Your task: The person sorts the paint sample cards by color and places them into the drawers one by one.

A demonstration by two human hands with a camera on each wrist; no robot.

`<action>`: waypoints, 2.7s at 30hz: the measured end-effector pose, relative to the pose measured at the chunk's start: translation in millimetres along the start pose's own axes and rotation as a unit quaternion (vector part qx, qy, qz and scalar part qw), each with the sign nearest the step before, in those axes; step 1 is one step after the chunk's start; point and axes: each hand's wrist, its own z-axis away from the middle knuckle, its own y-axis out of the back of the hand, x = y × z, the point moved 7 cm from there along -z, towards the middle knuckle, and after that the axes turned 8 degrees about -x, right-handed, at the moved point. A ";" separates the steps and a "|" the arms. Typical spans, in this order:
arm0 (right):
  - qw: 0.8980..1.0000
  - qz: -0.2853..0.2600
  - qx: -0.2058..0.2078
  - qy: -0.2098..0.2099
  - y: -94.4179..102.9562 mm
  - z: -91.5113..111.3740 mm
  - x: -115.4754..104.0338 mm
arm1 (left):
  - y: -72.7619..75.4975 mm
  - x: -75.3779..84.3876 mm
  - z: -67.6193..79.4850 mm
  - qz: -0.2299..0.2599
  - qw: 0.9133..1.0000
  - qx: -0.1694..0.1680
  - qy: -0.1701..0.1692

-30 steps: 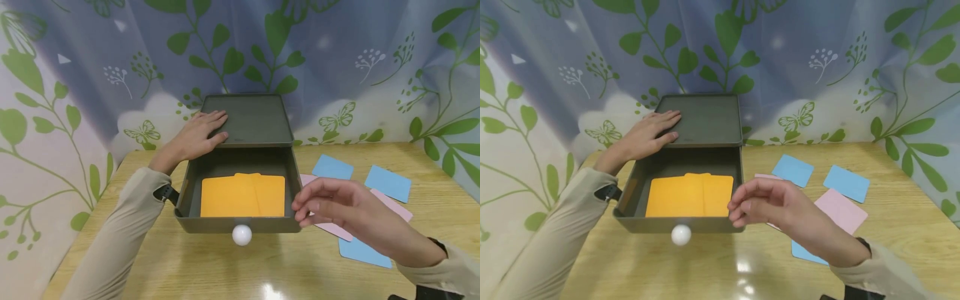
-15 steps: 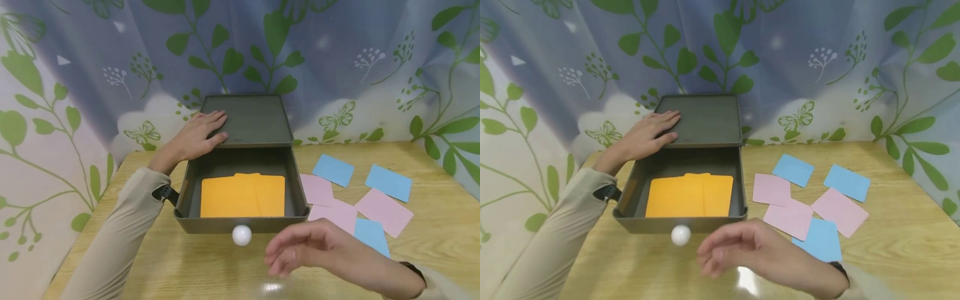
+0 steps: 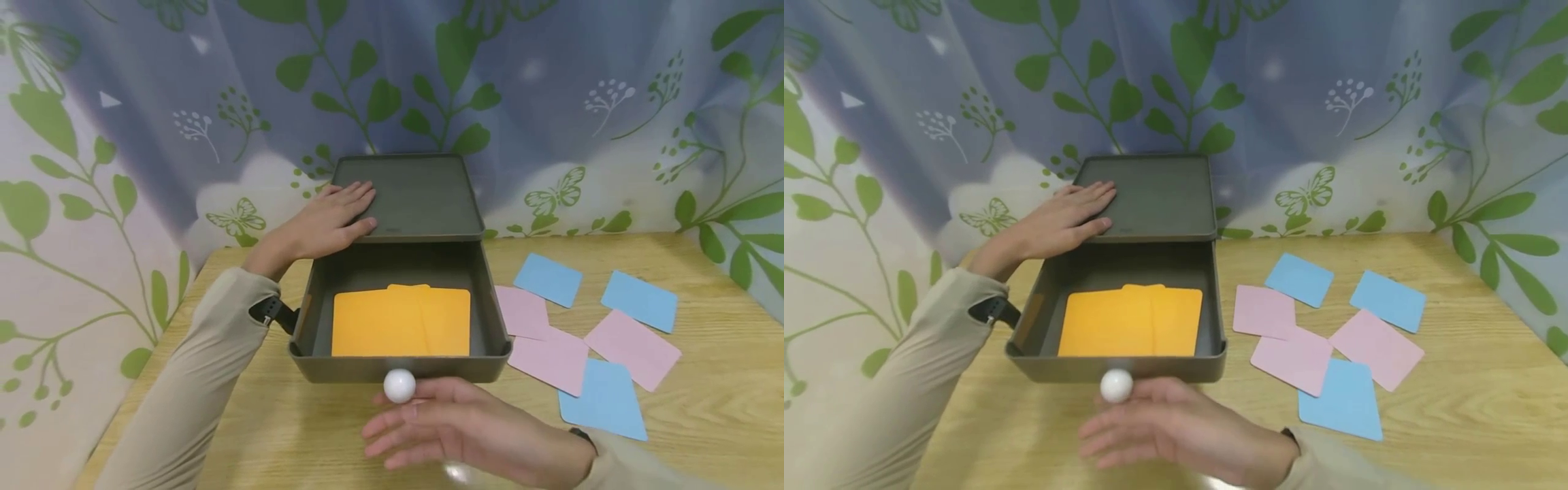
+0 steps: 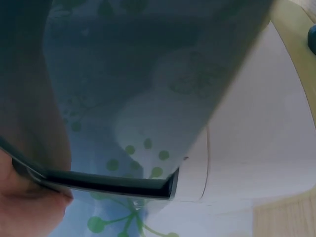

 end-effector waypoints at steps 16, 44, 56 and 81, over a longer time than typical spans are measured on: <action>0.996 0.075 0.055 0.012 20.6 -11.9 -11.1 | 0.4 -1.4 -1.6 0.003 0.999 -0.038 0.013; 0.970 0.145 0.194 0.008 107.7 -51.6 -53.0 | 0.1 -0.1 -0.9 -0.003 1.000 -0.025 0.018; 0.971 0.128 0.201 -0.003 113.1 -37.9 -35.8 | -1.2 2.7 -1.8 -0.005 1.000 -0.010 0.012; 0.963 -0.076 0.258 -0.008 144.0 -33.4 -2.4 | -2.5 1.7 -1.7 0.005 1.000 0.023 0.016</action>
